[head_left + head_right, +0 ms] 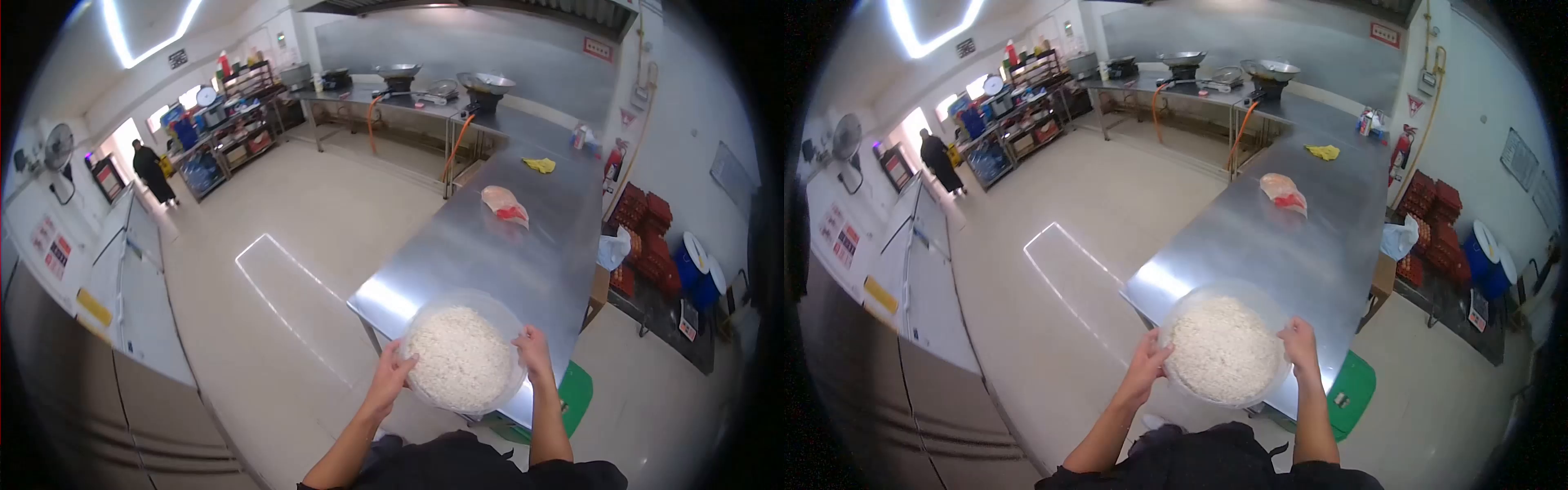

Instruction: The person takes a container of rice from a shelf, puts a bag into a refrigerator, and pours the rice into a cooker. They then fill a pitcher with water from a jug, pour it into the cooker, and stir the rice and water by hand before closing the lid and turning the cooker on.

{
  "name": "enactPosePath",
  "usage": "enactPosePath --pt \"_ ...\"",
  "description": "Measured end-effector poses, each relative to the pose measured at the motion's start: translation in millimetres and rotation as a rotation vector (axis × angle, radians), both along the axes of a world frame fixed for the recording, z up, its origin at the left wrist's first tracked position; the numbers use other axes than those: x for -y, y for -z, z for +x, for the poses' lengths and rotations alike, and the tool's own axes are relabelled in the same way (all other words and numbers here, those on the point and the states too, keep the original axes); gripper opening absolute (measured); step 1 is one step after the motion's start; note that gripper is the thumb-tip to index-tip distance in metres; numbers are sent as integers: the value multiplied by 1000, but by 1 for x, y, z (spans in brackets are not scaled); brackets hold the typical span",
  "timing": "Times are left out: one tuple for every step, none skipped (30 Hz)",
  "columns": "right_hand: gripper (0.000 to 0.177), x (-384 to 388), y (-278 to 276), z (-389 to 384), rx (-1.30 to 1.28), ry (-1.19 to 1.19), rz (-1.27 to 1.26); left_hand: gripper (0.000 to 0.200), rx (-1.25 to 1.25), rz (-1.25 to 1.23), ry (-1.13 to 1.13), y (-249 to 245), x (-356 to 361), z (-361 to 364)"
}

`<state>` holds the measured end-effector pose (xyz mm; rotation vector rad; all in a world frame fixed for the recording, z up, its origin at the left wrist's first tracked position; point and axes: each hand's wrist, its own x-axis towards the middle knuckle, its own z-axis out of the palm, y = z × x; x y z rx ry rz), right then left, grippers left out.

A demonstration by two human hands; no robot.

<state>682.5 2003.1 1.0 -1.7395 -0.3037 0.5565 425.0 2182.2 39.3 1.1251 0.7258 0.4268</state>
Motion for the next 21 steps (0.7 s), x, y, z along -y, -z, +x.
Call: enactPosePath --pt "13 -19 -1 -4 -44 72 38 59 16 -11 53 1 -31 8" --pt "14 -24 -7 -12 -69 141 69 58 10 12 115 0 -49 13" --pt "16 -34 -13 -16 -117 212 92 57 -21 27 179 -6 -71 20" --pt "17 -41 -14 -19 -111 261 107 56 -65 38 251 -10 -89 25" --pt "19 -52 -2 -25 -111 319 127 57 -59 19 308 -2 -109 26" --pt "20 -64 5 -29 -111 379 157 58 -53 9 367 1 -132 32" --pt "21 -74 5 -32 -118 430 168 59 -42 3 424 -1 -154 38" --pt "22 -85 3 -34 -123 477 177 61 -61 21 513 -6 -174 42" --pt "23 -93 1 -36 -127 521 182 60 -65 26 607 -7 -196 44" --pt "25 -99 2 -36 -108 544 178 60 -67 29 701 -6 -217 48" --pt "25 -105 4 -33 -109 560 184 59 -67 31 791 -4 -239 52" --pt "25 -110 10 -30 -109 577 194 57 -24 -34 838 3 -263 54" --pt "26 -118 9 -29 -106 596 204 56 19 -99 886 12 -290 55" --pt "24 -123 3 -30 -129 612 198 54 61 -168 931 22 -318 55" --pt "23 -125 8 -24 -125 618 163 53 22 -223 909 34 -348 53" --pt "23 -120 14 -17 -128 620 127 52 -22 -279 882 47 -382 46" --pt "22 -124 16 -6 -123 622 98 47 -104 -189 802 70 -425 36" --pt "20 -129 7 3 -89 595 15 42 -198 -114 719 101 -465 17" --pt "17 -134 -9 1 -89 571 -81 38 -392 46 555 127 -505 -4" --pt "16 -142 -23 1 -66 547 -157 36 -445 208 387 165 -547 -34" --pt "18 -153 -31 4 85 551 -362 37 -507 414 308 230 -601 -80"
